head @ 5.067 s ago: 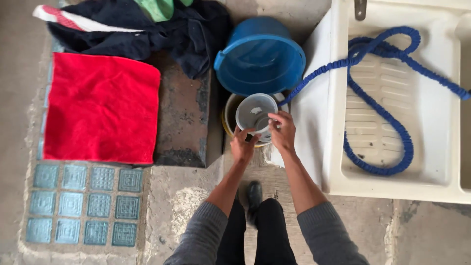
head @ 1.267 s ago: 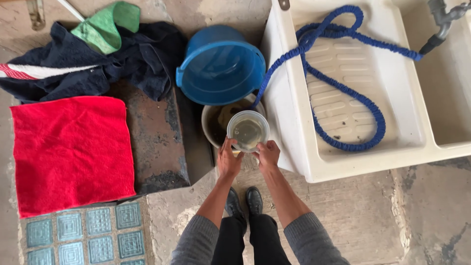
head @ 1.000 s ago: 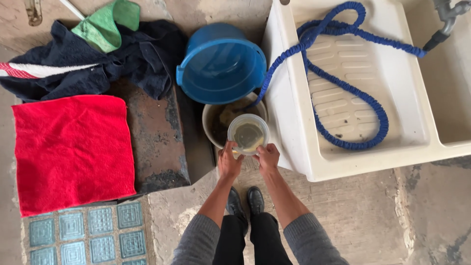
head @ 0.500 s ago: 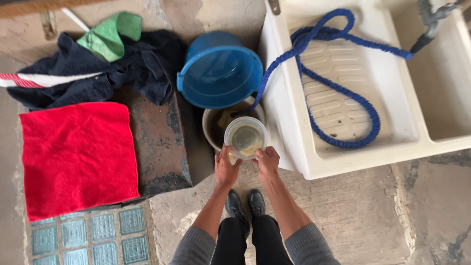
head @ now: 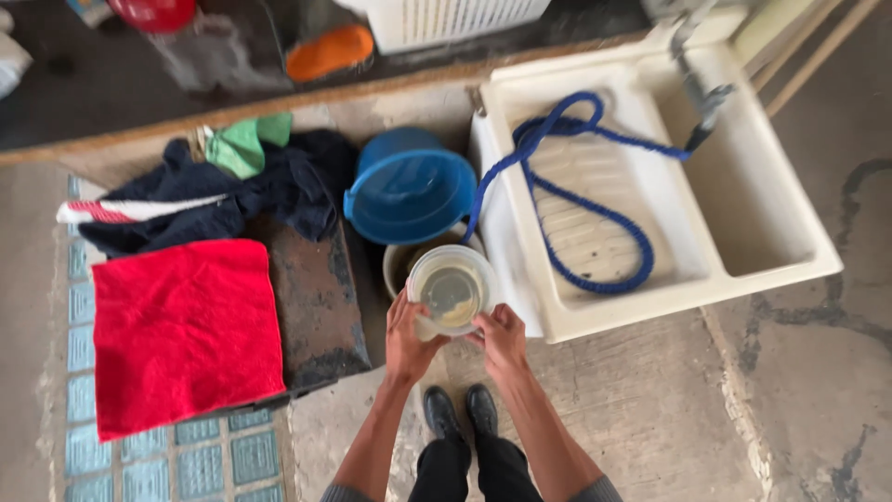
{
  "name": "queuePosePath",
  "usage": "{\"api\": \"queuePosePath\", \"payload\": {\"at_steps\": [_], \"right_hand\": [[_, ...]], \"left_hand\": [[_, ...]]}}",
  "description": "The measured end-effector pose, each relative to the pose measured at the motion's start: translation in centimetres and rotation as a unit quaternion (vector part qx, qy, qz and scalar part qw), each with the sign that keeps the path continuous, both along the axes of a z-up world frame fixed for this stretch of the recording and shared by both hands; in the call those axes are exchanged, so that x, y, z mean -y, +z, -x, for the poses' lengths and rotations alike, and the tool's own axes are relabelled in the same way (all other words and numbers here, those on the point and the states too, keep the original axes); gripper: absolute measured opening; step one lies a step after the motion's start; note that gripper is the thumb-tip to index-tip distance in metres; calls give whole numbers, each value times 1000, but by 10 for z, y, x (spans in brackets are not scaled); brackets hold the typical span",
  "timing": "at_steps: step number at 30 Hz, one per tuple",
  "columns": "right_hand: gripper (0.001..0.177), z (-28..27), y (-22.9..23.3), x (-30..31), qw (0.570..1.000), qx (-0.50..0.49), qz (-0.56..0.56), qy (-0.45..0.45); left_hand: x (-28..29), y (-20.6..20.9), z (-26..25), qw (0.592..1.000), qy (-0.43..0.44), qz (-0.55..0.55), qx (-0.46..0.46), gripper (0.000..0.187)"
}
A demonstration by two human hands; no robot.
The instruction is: The person fills a plastic container with water from a utility sink faucet, carries it to a balcony ledge, and pours water by hand onto several potted plants and planter boxes. They return to the sink to refill the container and continue watering more flowers along the railing.
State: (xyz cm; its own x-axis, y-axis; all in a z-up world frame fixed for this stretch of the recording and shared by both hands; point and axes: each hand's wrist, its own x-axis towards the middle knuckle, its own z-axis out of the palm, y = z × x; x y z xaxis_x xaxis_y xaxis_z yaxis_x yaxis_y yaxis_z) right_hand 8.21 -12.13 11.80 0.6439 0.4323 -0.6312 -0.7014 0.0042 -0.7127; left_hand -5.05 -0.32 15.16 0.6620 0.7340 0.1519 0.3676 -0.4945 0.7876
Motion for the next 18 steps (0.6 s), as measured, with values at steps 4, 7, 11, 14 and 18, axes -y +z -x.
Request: {"api": "queuePosePath", "payload": {"at_steps": [4,7,11,14,18], "right_hand": [[33,-2,68,7,999,22,9,25],[33,-3,108,13,998,57,-8,37],[18,-11,145,28,982,166,31,83],[21,-16,180,40,975,207,-14,75],[49,-29,242,50,962,251,-95,46]], "left_hand": [[3,60,0,999,2,44,32,55],[7,102,-3,995,17,100,20,56],[12,154,-13,996,19,76,50,51],[20,195,-21,993,8,78,90,49],[36,244,-36,984,-20,76,162,49]]}}
